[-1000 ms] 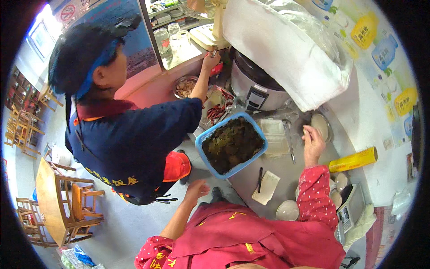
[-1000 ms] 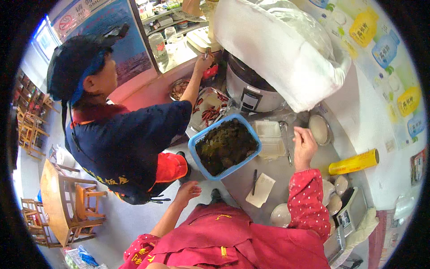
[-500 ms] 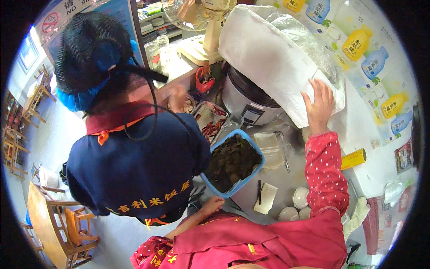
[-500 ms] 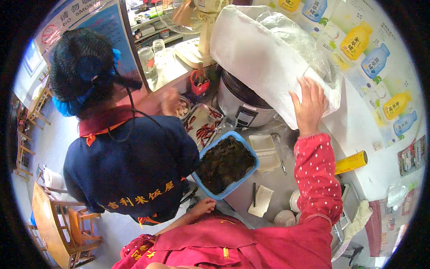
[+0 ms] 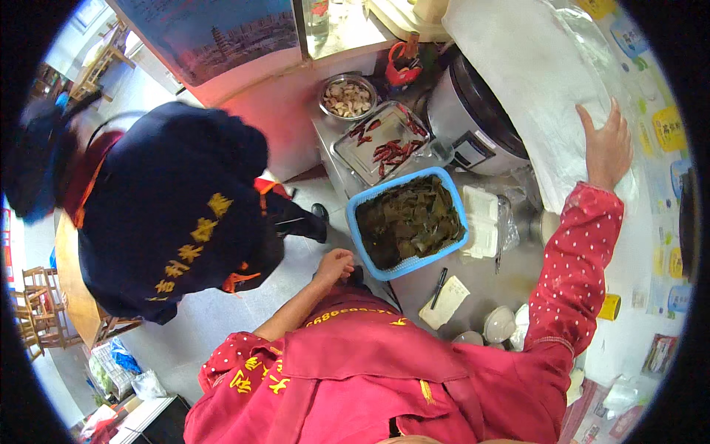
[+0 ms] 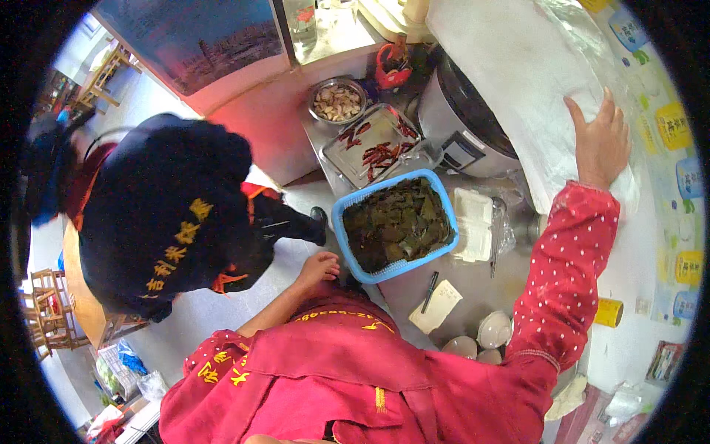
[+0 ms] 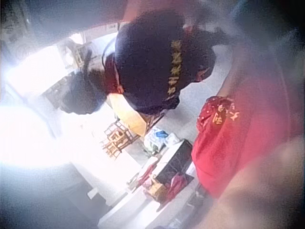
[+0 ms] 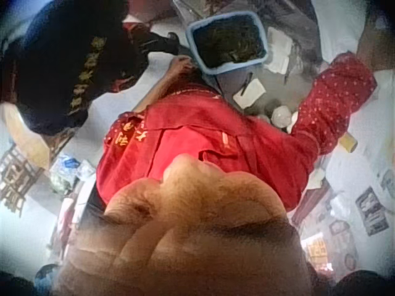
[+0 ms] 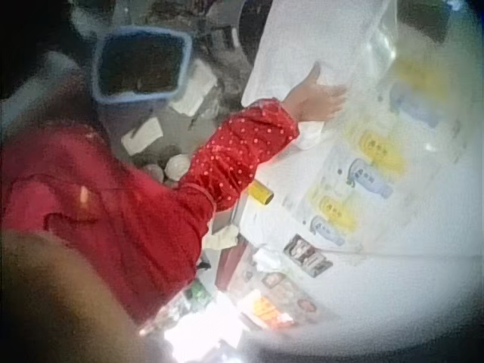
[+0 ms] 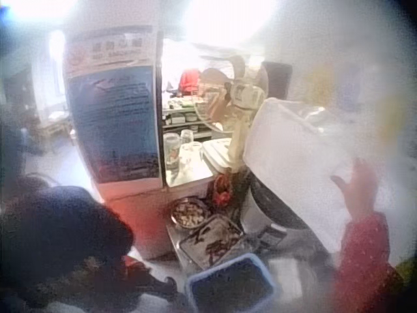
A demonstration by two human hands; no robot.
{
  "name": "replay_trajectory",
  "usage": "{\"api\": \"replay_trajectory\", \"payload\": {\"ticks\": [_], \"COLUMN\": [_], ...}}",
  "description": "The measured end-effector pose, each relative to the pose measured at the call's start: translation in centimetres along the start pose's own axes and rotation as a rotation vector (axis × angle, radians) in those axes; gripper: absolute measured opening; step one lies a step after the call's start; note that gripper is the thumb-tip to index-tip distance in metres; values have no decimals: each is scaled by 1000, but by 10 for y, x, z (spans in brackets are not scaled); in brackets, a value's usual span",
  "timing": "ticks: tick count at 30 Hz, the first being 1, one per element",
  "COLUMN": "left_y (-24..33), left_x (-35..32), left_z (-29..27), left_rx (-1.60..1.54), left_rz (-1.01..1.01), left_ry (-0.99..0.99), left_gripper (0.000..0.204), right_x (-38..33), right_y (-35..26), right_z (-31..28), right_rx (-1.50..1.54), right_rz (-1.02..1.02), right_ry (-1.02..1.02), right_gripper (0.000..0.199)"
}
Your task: The person scoops cooked rice from a large container into small bowls and places them on perforated metal trays. The person moves between the dining area and kitchen, retrieves trays, and repeatedly fills bowls with rice before arranging them on trays.
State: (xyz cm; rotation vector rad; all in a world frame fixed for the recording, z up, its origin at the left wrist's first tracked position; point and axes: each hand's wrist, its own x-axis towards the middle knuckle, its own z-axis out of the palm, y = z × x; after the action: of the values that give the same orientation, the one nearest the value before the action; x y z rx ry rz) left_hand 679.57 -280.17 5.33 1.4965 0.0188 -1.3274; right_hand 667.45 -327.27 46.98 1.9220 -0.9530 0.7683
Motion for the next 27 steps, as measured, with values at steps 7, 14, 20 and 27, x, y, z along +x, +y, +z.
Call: {"api": "replay_trajectory", "payload": {"ticks": [7, 14, 20, 27], "left_y": [73, 208, 298, 328], "left_x": [58, 137, 142, 133], "left_z": [-22, 46, 155, 209], "left_rx": [21, 42, -161, -220], "left_rz": [240, 756, 512, 264], "left_ry": [241, -76, -803, -1265], "left_gripper": [22, 18, 50, 46], "right_x": [12, 22, -3, -25], "right_y": [-3, -3, -22, -54], "right_z": [-13, -54, -144, -164], "right_rx": [105, 282, 298, 114], "right_rz": [116, 282, 487, 607], "right_ry": [-308, -386, -370, -492], "right_gripper": [78, 63, 59, 63]}}
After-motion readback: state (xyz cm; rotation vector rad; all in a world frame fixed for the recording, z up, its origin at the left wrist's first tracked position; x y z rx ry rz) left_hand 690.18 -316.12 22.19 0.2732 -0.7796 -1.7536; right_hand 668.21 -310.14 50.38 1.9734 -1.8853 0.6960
